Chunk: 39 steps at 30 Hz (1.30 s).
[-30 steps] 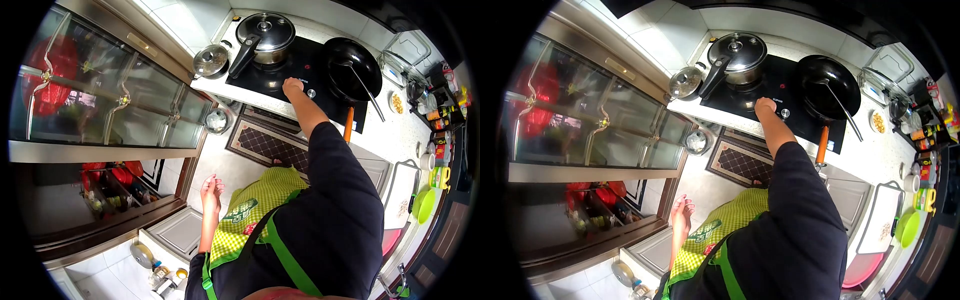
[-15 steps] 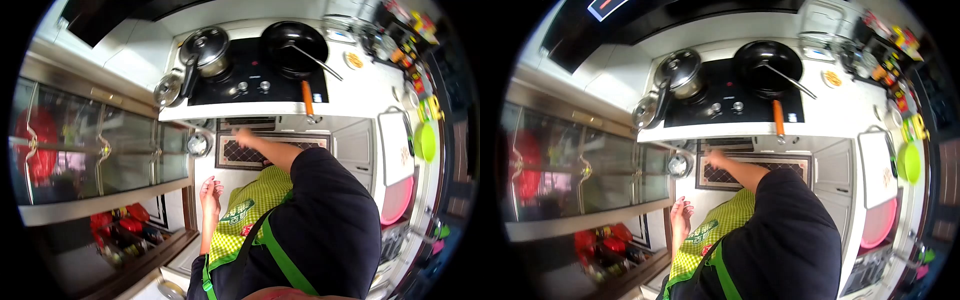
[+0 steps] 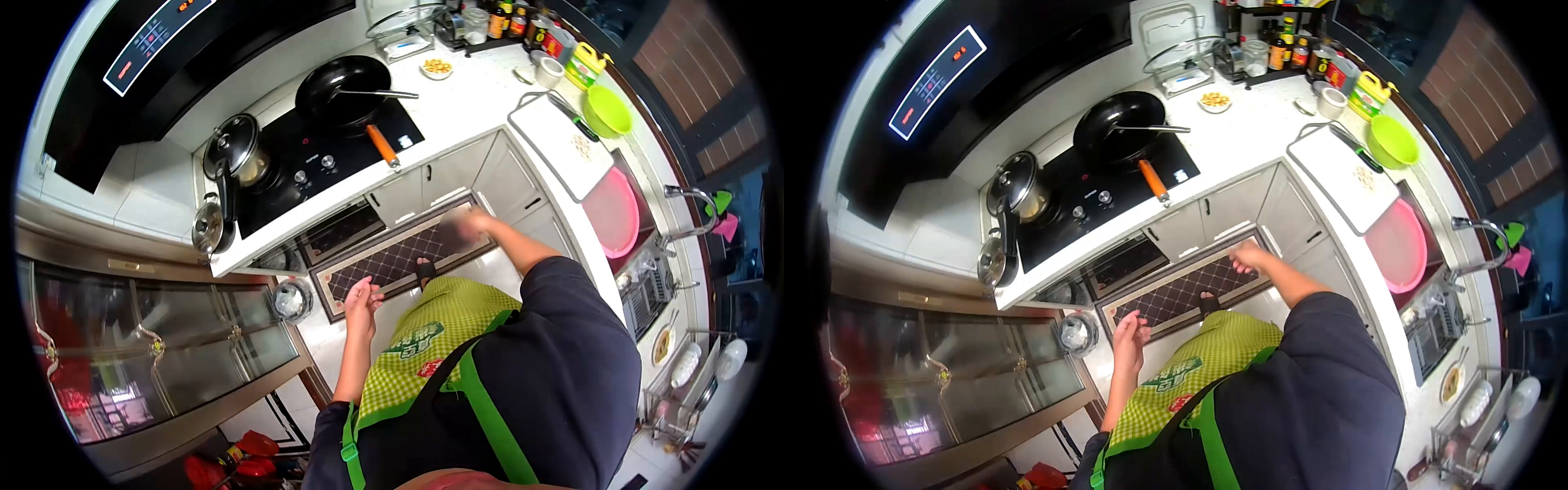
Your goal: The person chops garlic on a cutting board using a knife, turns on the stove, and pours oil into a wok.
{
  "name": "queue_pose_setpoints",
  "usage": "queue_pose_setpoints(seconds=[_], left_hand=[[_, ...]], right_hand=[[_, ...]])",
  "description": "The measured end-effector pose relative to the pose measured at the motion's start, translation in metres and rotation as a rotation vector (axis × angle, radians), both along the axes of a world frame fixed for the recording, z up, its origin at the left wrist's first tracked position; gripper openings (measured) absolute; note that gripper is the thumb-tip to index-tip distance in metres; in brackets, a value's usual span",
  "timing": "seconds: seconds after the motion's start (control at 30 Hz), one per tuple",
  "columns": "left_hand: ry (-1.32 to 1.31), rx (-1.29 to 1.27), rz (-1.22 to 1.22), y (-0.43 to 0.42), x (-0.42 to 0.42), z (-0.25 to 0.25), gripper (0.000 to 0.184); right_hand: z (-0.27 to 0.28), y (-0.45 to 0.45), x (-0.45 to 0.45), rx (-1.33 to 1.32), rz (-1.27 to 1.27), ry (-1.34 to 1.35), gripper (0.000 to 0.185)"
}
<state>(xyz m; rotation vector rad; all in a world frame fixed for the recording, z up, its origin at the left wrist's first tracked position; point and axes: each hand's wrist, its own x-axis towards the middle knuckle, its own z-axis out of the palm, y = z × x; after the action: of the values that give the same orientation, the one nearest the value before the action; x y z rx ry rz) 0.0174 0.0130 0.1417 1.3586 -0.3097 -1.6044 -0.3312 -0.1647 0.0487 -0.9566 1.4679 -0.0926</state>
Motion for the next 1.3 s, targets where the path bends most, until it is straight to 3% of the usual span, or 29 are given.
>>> queue_pose_setpoints(seconds=[0.07, 0.23, 0.37, 0.53, 0.67, 0.83, 0.87, 0.9, 1.0, 1.13, 1.17, 1.2, 1.3], left_hand=[[0.033, -0.035, -0.042, -0.012, -0.017, 0.004, 0.024], [0.034, -0.055, -0.151, -0.041, -0.054, 0.024, 0.024], [-0.028, -0.135, -0.198, -0.088, -0.080, 0.058, 0.025], [-0.150, -0.286, -0.238, -0.174, -0.141, 0.083, 0.025], [-0.186, -0.261, -0.247, -0.242, -0.186, 0.102, 0.024], [-0.257, -0.314, -0.259, -0.312, -0.225, 0.127, 0.023], [-0.268, -0.323, -0.256, -0.317, -0.227, 0.129, 0.023], [-0.273, -0.316, -0.245, -0.324, -0.231, 0.130, 0.023], [-0.324, -0.290, -0.232, -0.342, -0.239, 0.132, 0.022], [-0.303, -0.247, -0.179, -0.363, -0.246, 0.129, 0.021], [-0.297, -0.250, -0.172, -0.363, -0.248, 0.126, 0.021], [-0.287, -0.247, -0.164, -0.365, -0.249, 0.124, 0.021], [-0.301, -0.252, -0.150, -0.371, -0.252, 0.124, 0.022]], right_hand=[[-0.017, -0.024, -0.031, -0.057, -0.206, -0.090, 0.029], [0.055, -0.103, -0.084, -0.244, -0.565, -0.308, 0.020], [0.121, -0.198, -0.120, -0.447, -0.679, -0.362, 0.022], [0.164, -0.357, -0.186, -0.695, -0.710, -0.413, 0.028], [0.192, -0.488, -0.233, -0.870, -0.855, -0.426, 0.032], [0.233, -0.635, -0.275, -1.065, -0.892, -0.181, 0.042], [0.234, -0.667, -0.289, -1.109, -0.882, 0.213, 0.054], [0.266, -0.653, -0.275, -1.107, -0.884, 0.342, 0.073], [0.260, -0.708, -0.292, -1.009, -0.853, 0.396, 0.078], [0.231, -0.765, -0.298, -1.070, -0.890, 0.070, 0.076], [0.229, -0.777, -0.310, -0.894, -0.791, -0.084, 0.066], [0.230, -0.780, -0.306, -0.894, -0.777, -0.088, 0.066], [0.232, -0.785, -0.295, -0.897, -1.050, -0.342, 0.061]])
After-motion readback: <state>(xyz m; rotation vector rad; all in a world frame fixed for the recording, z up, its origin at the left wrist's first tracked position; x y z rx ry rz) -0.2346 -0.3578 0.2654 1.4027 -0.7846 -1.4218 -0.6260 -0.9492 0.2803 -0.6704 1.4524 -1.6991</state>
